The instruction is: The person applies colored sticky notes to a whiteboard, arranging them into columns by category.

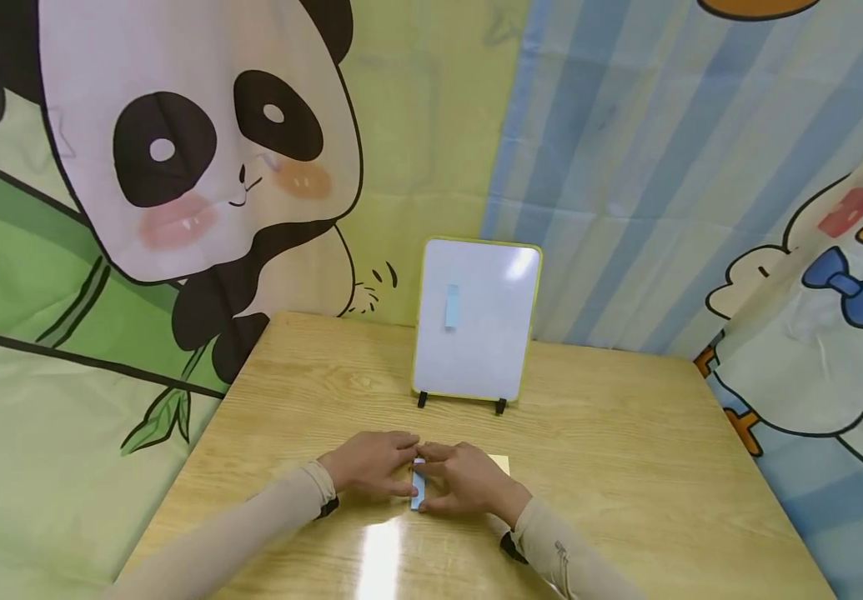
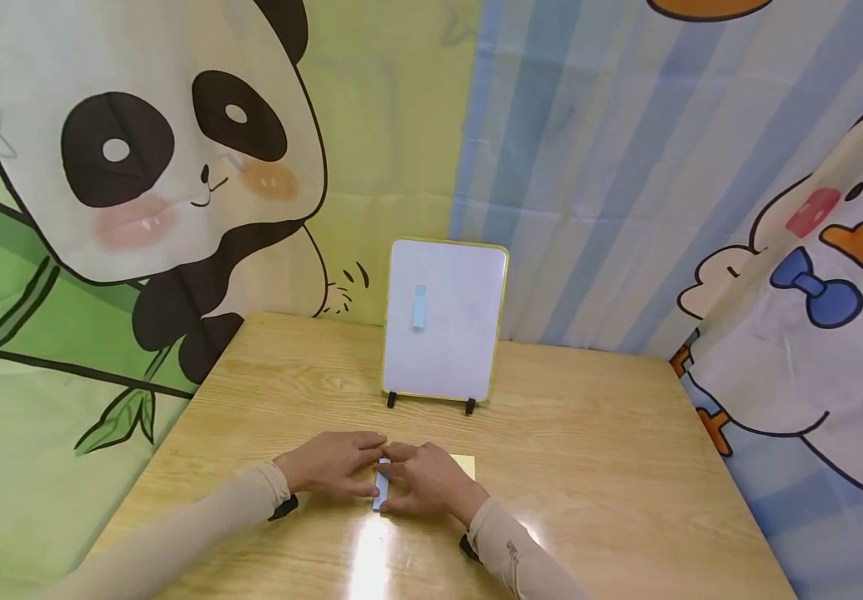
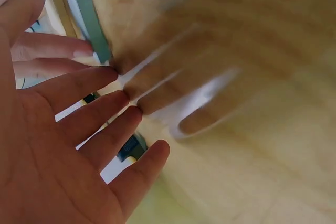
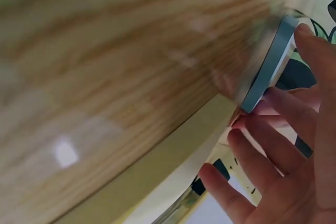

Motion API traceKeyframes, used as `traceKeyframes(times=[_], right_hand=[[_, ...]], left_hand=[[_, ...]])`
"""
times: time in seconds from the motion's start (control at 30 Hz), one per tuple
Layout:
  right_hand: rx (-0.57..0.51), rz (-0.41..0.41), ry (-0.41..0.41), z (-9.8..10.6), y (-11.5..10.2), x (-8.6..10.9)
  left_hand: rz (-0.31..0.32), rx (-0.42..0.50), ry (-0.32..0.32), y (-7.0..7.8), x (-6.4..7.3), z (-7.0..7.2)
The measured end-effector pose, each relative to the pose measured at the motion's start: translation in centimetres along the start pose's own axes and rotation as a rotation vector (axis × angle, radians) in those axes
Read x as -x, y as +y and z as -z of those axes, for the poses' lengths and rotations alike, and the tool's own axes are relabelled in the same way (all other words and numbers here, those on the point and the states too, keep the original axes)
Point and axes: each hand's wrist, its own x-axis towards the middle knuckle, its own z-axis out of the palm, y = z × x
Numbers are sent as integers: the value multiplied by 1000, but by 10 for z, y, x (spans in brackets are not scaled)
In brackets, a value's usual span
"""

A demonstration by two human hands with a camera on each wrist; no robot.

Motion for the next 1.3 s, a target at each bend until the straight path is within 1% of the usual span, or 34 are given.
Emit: traceKeyframes(times=[0.1,0.23,0.4,0.6,0.8,0.97,1.07,1.13,1.17,1.23,1.3], right_hand=[[20,-19,6,1,-5,1],[29,-31,13,0,-10,1],[51,-54,-4,-1,-14,0],[49,-46,-9,-1,-14,-1],[30,-49,-14,0,-13,-3],[20,-52,-21,3,-14,-4],[19,-41,-8,4,-13,-4],[37,-17,6,3,-13,-5],[46,-5,11,3,-12,-5],[66,15,17,2,-12,-6],[82,28,17,2,-12,-7]], left_hand=[[9,16,10,4,3,-4],[5,3,27,8,7,-7],[6,17,35,11,9,-8],[16,54,16,12,10,-7],[1,48,21,11,11,-4],[12,63,3,11,9,-3],[23,78,-12,11,9,-2],[25,80,-10,10,8,-1],[23,77,2,10,8,0],[10,42,48,8,9,1],[-12,-1,126,7,10,3]])
